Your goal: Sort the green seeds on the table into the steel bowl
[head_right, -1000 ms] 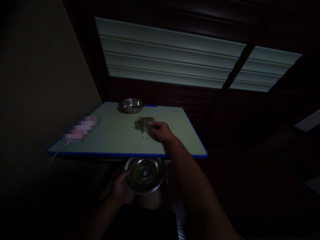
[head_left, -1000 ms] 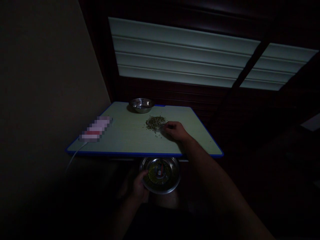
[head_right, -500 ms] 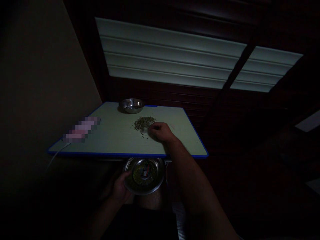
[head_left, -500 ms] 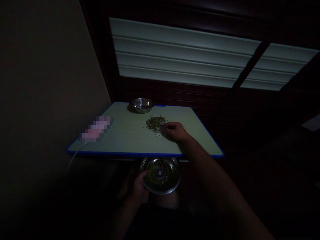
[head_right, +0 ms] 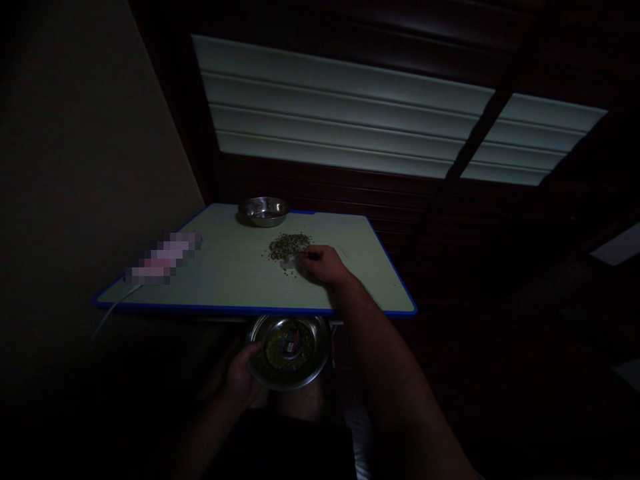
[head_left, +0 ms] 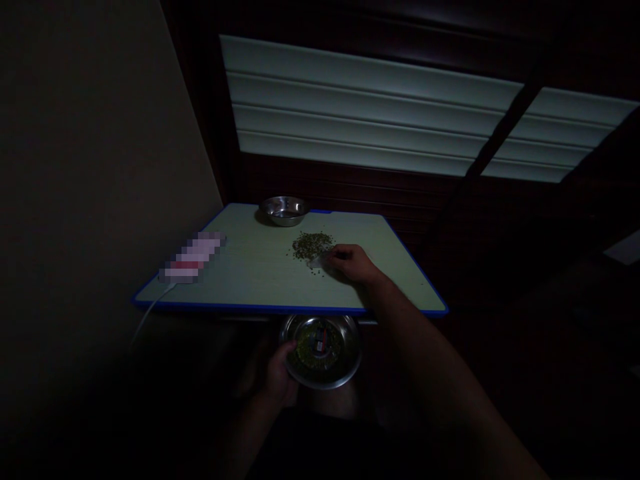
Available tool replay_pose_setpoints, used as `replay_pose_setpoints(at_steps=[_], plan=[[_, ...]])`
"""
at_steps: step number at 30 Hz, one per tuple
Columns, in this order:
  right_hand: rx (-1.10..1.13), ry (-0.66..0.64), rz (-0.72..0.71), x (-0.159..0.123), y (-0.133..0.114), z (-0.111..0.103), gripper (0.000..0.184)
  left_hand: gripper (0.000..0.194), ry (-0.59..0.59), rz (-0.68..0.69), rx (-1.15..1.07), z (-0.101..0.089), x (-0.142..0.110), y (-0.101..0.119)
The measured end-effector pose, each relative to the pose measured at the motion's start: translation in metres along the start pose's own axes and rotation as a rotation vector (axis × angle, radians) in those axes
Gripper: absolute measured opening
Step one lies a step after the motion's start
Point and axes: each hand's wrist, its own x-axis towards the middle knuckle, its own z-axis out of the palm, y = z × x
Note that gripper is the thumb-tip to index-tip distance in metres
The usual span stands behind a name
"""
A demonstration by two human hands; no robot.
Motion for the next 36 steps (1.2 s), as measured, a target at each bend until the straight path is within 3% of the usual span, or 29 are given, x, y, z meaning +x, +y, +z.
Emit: replay_pose_setpoints(at_steps=[8, 15, 21, 30, 36], plan=[[0.024, 0.032, 0.035, 0.000, -0.001, 0.001, 0.022, 0.009, -0.002, 0.054, 0.033, -0.002, 0.004, -0.001], [0.047, -0.053, 0.075, -0.001, -0.003, -0.002, 0.019, 0.013, -0.040, 0.061, 0.038, -0.008, 0.009, -0.002], [0.042, -0.046, 0.063, -0.001, -0.005, -0.002, 0.019, 0.013, -0.042, 0.033, 0.026, -0.004, 0.005, -0.001], [0.070, -0.146, 0.066, -0.004, -0.013, 0.000, 0.023, 0.013, -0.021, 0.053, 0.033, -0.002, 0.005, -0.002], [0.162, -0.262, 0.158, -0.006, -0.019, -0.001, 0.028, 0.018, 0.013, -0.002, 0.026, 0.002, -0.002, 0.000]])
